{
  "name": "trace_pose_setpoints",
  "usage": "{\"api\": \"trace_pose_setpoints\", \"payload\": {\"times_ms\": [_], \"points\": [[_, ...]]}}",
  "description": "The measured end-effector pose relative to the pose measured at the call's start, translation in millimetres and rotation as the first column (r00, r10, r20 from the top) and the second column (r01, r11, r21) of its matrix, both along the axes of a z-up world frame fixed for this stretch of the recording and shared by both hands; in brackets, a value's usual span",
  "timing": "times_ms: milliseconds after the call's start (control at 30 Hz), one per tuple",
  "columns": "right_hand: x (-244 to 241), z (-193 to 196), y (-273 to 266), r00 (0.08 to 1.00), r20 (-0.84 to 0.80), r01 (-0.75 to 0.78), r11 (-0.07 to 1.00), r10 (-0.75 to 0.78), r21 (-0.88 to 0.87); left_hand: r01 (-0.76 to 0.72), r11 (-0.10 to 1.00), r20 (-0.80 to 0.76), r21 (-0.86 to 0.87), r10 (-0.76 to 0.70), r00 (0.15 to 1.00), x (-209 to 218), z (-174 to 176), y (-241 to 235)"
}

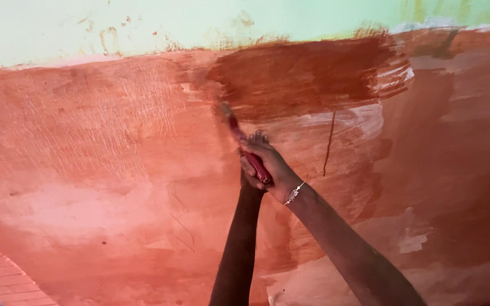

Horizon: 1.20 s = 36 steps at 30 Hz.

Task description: The person paints a wall with reddish-brown paint using a brush. They repeatedly dip the brush into a paint can and apply horizontal strokes to the wall surface, gradually covering more area.

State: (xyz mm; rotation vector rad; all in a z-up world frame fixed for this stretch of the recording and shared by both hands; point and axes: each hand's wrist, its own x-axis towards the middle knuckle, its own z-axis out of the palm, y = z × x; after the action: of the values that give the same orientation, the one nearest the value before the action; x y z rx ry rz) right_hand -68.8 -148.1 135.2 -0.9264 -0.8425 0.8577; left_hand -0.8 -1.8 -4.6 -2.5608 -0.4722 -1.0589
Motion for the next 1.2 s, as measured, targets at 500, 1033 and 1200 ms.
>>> {"api": "trace_pose_setpoints", "payload": {"times_ms": [500, 1033, 1200], "points": [[40.4, -11.6, -71.0, 0.765, -0.215, 0.643, 0.734, -0.607, 0.218, 0.124, 0.95, -0.109, -0.287, -0.161, 0.981, -26.6, 34.1, -24.6], [17.0, -9.7, -7.0, 0.982, -0.159, 0.102, 0.994, -0.105, -0.024, -0.002, 0.998, -0.092, -0.068, -0.004, 0.996, 1.0, -0.3, 0.3], [43.5, -24.1, -66.7, 0.858, -0.236, 0.496, 0.855, -0.457, 0.149, 0.137, 0.964, -0.087, -0.228, -0.16, 0.983, -12.5, 17.9, -10.6]]}}
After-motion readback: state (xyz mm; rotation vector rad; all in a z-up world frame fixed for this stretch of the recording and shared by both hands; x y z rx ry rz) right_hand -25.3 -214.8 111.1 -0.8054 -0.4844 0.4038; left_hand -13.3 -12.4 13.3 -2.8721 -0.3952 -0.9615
